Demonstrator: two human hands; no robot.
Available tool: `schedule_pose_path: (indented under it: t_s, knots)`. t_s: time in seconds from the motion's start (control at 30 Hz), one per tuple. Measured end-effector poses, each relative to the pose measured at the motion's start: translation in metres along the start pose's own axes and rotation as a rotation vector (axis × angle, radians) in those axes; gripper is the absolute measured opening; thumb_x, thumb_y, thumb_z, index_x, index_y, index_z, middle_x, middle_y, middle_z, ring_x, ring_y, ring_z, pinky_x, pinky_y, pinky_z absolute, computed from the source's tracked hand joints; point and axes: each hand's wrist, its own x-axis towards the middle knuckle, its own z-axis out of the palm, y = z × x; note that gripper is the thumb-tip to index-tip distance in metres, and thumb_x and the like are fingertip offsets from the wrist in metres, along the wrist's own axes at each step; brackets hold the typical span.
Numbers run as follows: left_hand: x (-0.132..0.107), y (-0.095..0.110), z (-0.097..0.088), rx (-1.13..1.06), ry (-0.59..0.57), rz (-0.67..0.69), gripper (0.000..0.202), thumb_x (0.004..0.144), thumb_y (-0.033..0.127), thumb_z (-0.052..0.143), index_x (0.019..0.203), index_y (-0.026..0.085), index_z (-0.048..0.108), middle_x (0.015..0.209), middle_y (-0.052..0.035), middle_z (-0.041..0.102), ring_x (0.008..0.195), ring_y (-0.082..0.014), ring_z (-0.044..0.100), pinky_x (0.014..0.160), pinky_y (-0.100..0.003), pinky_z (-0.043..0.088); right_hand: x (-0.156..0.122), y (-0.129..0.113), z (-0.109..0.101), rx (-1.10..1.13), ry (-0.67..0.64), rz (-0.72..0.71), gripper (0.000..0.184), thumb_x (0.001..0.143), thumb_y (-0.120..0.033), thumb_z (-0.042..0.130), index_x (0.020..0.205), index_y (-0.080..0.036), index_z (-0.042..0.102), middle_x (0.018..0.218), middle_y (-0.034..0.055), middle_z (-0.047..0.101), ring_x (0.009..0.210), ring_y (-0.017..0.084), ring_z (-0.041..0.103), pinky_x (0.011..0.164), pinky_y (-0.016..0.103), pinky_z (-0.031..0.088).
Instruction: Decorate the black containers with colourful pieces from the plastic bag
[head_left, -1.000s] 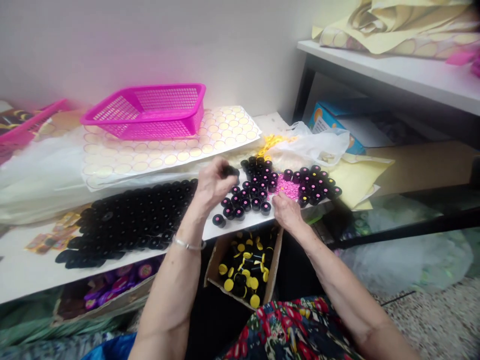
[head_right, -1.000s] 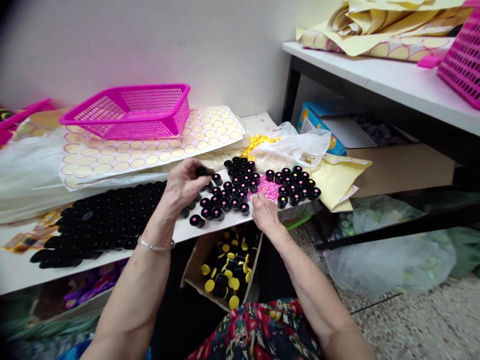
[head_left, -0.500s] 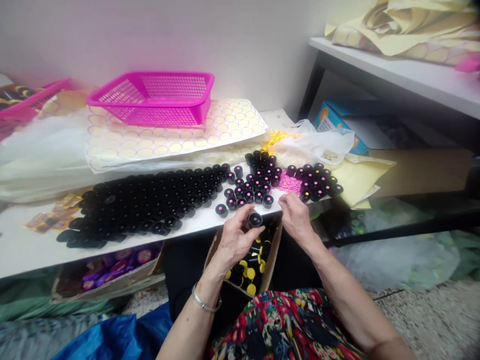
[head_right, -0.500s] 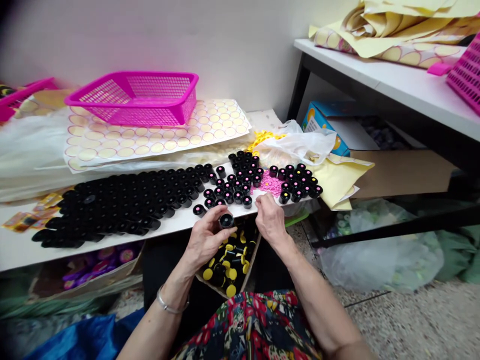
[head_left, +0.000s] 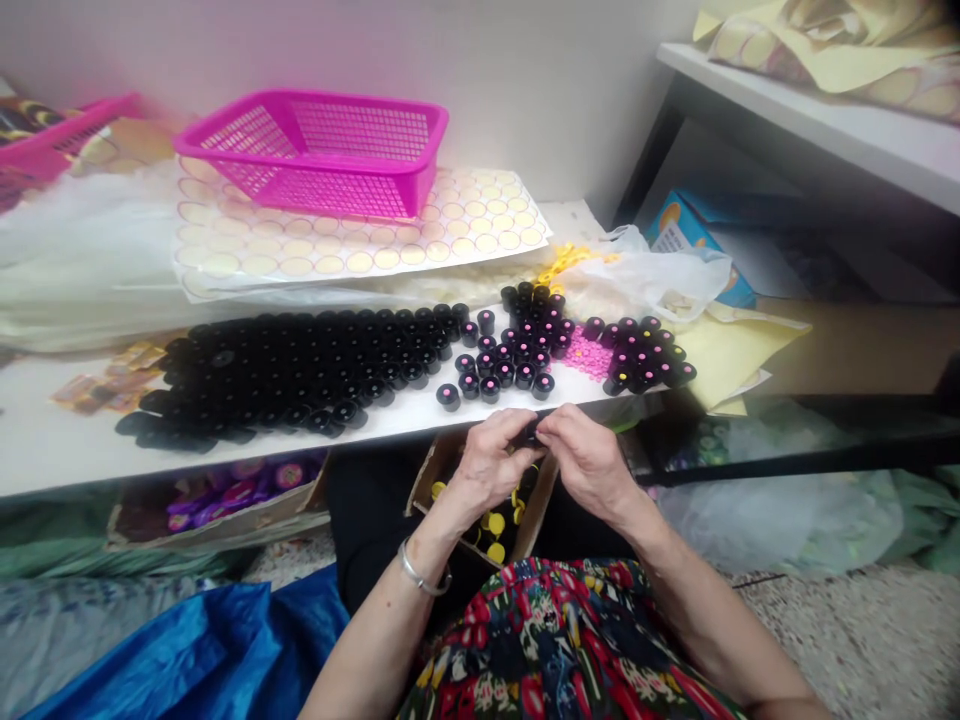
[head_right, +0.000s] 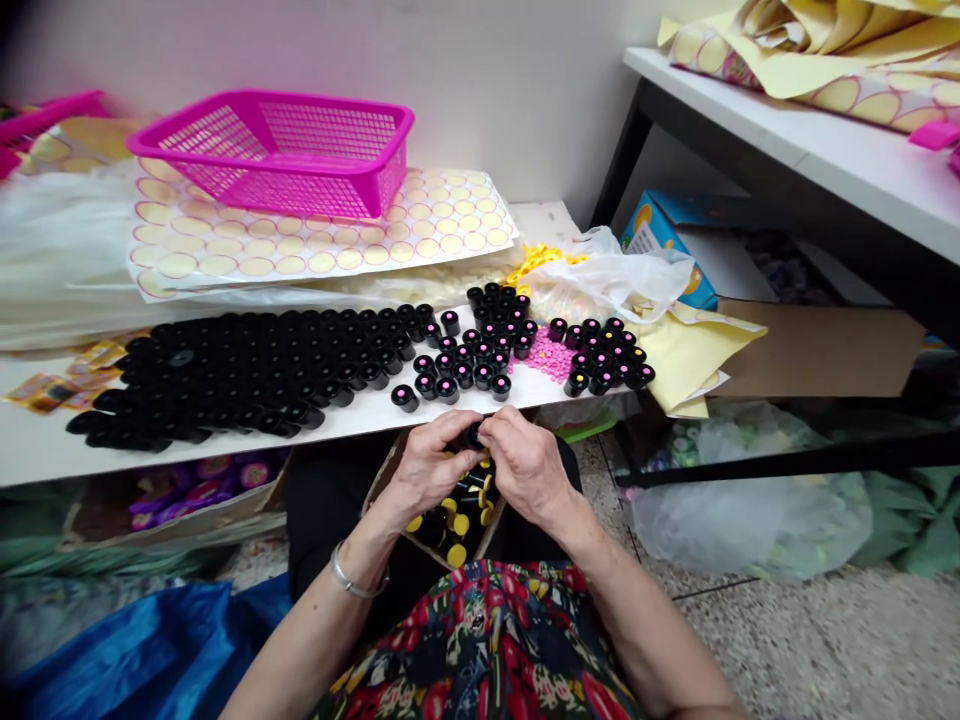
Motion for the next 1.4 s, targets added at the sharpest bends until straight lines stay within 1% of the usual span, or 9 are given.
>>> schedule_pose_path:
  t_s: [0.27, 0.37, 0.5, 0.7, 0.83, 0.93, 1.07, 1.23, 1.4]
  knots:
    - [0.000, -0.002, 0.003, -0.039, 0.035, 0.025, 0.031, 0.068, 0.008, 0.062, 0.097, 0.020, 0.064, 0.091, -0.0033, 0.065, 0.086, -0.0168, 0.059, 0.080, -0.030, 0.047, 0.002, -0.003, 0.001, -0.120, -0.057, -0.026, 0.023, 0.088, -0.010, 0.039, 0.087, -0.017, 0.061, 0.078, 0.0046, 0.054, 0.070, 0.012, 0.053, 0.063, 0.022, 0.043]
    - [0.001, -0.001, 0.003, -0.107, 0.079, -0.019, 0.029, 0.069, 0.013, 0.066, 0.097, 0.019, 0.065, 0.090, -0.0031, 0.065, 0.084, -0.0157, 0.060, 0.078, -0.029, 0.047, 0.005, -0.004, 0.002, 0.001, -0.025, -0.022, 0.021, 0.088, -0.010, 0.042, 0.087, -0.017, 0.062, 0.079, 0.0039, 0.055, 0.070, 0.011, 0.054, 0.063, 0.022, 0.043]
    - [0.002, 0.001, 0.000, -0.188, 0.052, -0.114, 0.028, 0.069, 0.021, 0.070, 0.096, 0.017, 0.066, 0.090, -0.0035, 0.065, 0.083, -0.0148, 0.059, 0.078, -0.027, 0.047, 0.009, -0.007, -0.001, 0.232, 0.027, 0.053, 0.012, 0.085, -0.013, 0.052, 0.088, -0.018, 0.063, 0.077, 0.0017, 0.054, 0.069, 0.011, 0.054, 0.063, 0.023, 0.043]
    - [-0.008, -0.003, -0.005, -0.300, 0.101, -0.190, 0.032, 0.064, 0.023, 0.075, 0.095, 0.019, 0.067, 0.090, -0.0024, 0.064, 0.084, -0.0145, 0.059, 0.077, -0.026, 0.048, 0.008, -0.004, -0.008, 0.309, 0.042, 0.135, 0.011, 0.081, -0.013, 0.057, 0.087, -0.018, 0.064, 0.076, 0.0006, 0.055, 0.071, 0.012, 0.053, 0.064, 0.024, 0.042]
    - [-0.023, -0.015, -0.022, -0.163, 0.318, -0.203, 0.037, 0.063, 0.024, 0.076, 0.098, 0.021, 0.066, 0.098, -0.0031, 0.064, 0.091, -0.0158, 0.059, 0.083, -0.028, 0.048, 0.007, 0.010, -0.009, 0.246, 0.119, 0.153, 0.008, 0.081, -0.016, 0.056, 0.085, -0.018, 0.062, 0.075, 0.0005, 0.055, 0.069, 0.012, 0.052, 0.063, 0.025, 0.041]
    - [-0.034, -0.030, -0.041, 0.055, 0.505, -0.225, 0.038, 0.062, 0.028, 0.076, 0.098, 0.021, 0.067, 0.096, -0.0026, 0.064, 0.089, -0.0155, 0.059, 0.084, -0.030, 0.047, 0.009, 0.027, -0.008, 0.143, 0.226, 0.187, 0.007, 0.082, -0.017, 0.053, 0.082, -0.018, 0.061, 0.076, 0.0012, 0.055, 0.070, 0.013, 0.053, 0.066, 0.025, 0.041]
    - [-0.039, -0.051, -0.059, 0.302, 0.659, -0.296, 0.043, 0.059, 0.037, 0.077, 0.097, 0.019, 0.068, 0.084, -0.0002, 0.061, 0.066, -0.0108, 0.052, 0.067, -0.026, 0.048, 0.020, 0.054, -0.003, -0.104, 0.323, 0.281, 0.010, 0.081, -0.017, 0.050, 0.083, -0.017, 0.060, 0.080, 0.0039, 0.055, 0.073, 0.015, 0.053, 0.069, 0.028, 0.041]
    - [-0.031, -0.071, -0.058, 0.287, 0.622, -0.410, 0.052, 0.058, 0.044, 0.075, 0.101, 0.017, 0.066, 0.083, -0.0008, 0.062, 0.061, -0.0103, 0.050, 0.061, -0.025, 0.046, 0.040, 0.080, 0.006, -0.377, 0.278, 0.381, 0.016, 0.078, -0.016, 0.045, 0.083, -0.016, 0.060, 0.084, 0.0077, 0.054, 0.076, 0.019, 0.050, 0.069, 0.030, 0.040]
    - [-0.017, -0.074, -0.051, 0.274, 0.603, -0.433, 0.049, 0.059, 0.042, 0.074, 0.100, 0.017, 0.066, 0.084, -0.0013, 0.064, 0.068, -0.0132, 0.056, 0.068, -0.027, 0.047, 0.052, 0.091, 0.014, -0.420, 0.199, 0.391, 0.018, 0.078, -0.016, 0.045, 0.081, -0.016, 0.063, 0.083, 0.0066, 0.054, 0.073, 0.017, 0.050, 0.066, 0.029, 0.038]
